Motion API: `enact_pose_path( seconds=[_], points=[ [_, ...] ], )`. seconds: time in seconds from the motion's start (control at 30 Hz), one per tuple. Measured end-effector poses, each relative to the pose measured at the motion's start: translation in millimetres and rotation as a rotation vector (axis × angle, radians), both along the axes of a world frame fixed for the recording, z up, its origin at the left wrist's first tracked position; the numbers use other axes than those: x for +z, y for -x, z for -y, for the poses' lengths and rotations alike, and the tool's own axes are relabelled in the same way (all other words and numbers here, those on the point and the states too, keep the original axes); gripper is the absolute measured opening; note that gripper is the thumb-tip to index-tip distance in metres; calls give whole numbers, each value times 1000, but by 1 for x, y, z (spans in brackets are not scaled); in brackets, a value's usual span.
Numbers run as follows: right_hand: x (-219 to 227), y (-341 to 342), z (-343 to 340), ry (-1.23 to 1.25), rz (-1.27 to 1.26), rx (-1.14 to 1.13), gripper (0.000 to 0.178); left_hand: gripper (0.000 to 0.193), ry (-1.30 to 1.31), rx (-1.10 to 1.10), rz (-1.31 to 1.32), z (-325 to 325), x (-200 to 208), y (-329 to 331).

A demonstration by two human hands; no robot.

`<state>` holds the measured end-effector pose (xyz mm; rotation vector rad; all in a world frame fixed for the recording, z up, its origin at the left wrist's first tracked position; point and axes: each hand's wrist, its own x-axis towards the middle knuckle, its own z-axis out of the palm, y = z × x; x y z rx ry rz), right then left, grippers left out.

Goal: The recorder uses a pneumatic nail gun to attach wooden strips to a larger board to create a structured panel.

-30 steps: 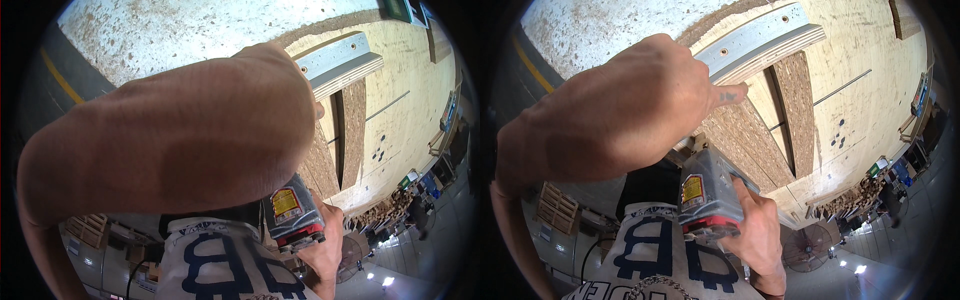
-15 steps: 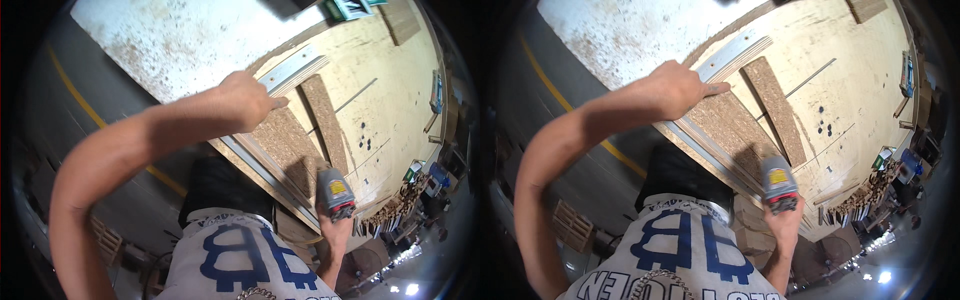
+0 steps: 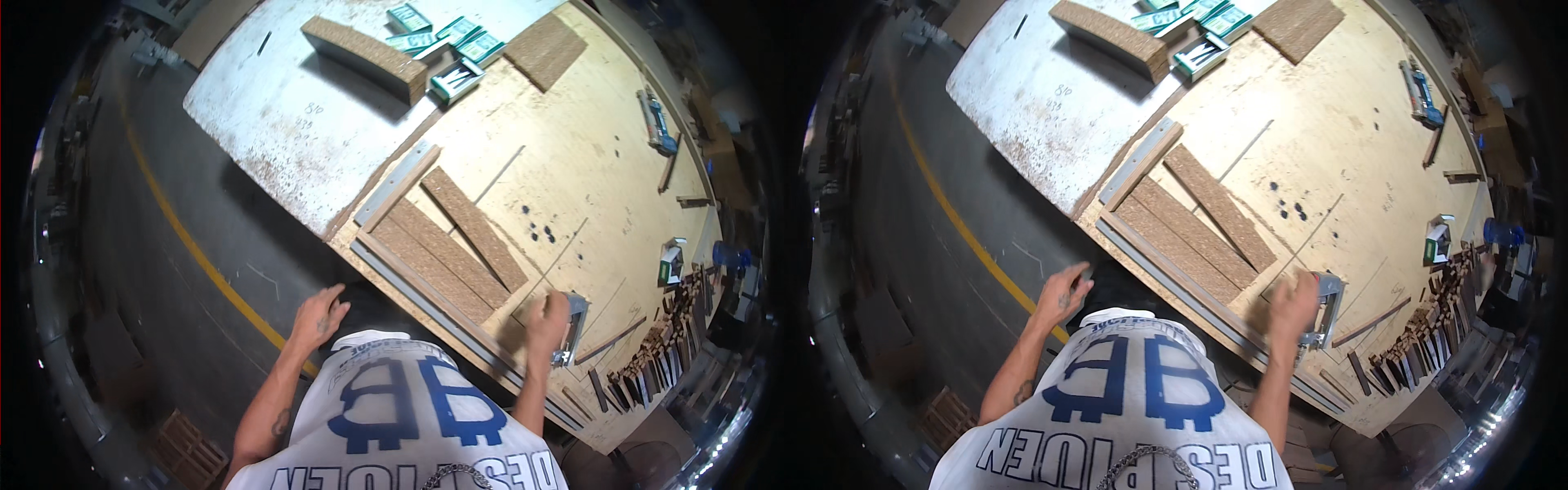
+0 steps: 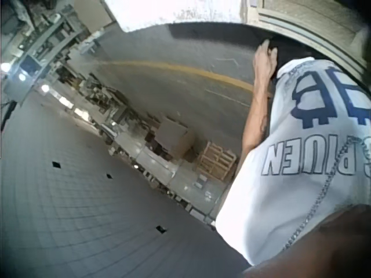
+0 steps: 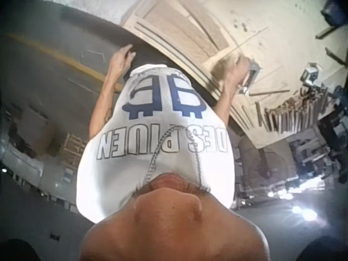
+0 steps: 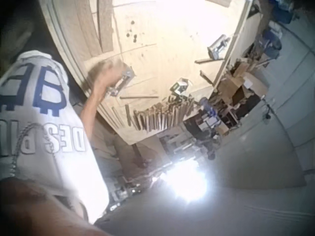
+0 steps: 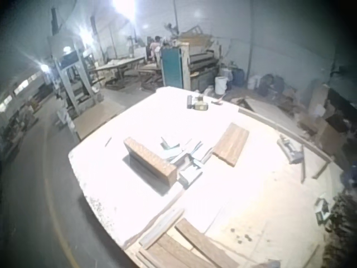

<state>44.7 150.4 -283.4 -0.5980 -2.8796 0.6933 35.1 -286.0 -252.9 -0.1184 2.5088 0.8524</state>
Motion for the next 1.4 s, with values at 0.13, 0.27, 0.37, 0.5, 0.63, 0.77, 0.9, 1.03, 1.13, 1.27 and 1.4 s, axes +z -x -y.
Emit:
enact_pose_path(
  seconds=[0.13, 0.27, 0.37, 0.5, 0.63, 0.77, 0.9, 1.03, 1.13, 1.27, 1.4],
  points=[
    [-42, 71, 55, 4, -2, 394, 66, 41, 17, -9, 150, 8, -10, -26],
    [-52, 81, 70, 168, 129, 518, 80, 43, 19, 124, 187, 23, 2, -22],
    [-52, 79, 65, 235, 70, 574, 76, 41, 37, 148, 91, 25, 5, -16],
    [-53, 67, 66, 297, 56, 377, 69, 36, -88, 38, -94, 1, -3, 24],
    [-43, 25, 69, 123, 133, -208, 77, 42, -282, -82, -238, -62, -9, 89],
    [-48, 4, 70, 375, 282, -484, 88, 63, -122, -203, -440, -106, -82, 119],
    [-49, 11, 59, 497, 214, -590, 89, 77, 41, -149, -158, -155, -63, 132],
    [-66, 26, 45, 619, 120, -619, 85, 78, -84, -150, -299, -153, -88, 155],
    [-57, 41, 33, 680, 50, -651, 84, 80, -61, -191, -266, -151, -90, 166],
    [-38, 51, 19, 586, 127, -676, 78, 91, -35, -89, -78, -172, -67, 178],
    [-46, 60, 2, 441, 353, -548, 79, 97, 80, -70, -126, -191, -80, 186]
  ],
)
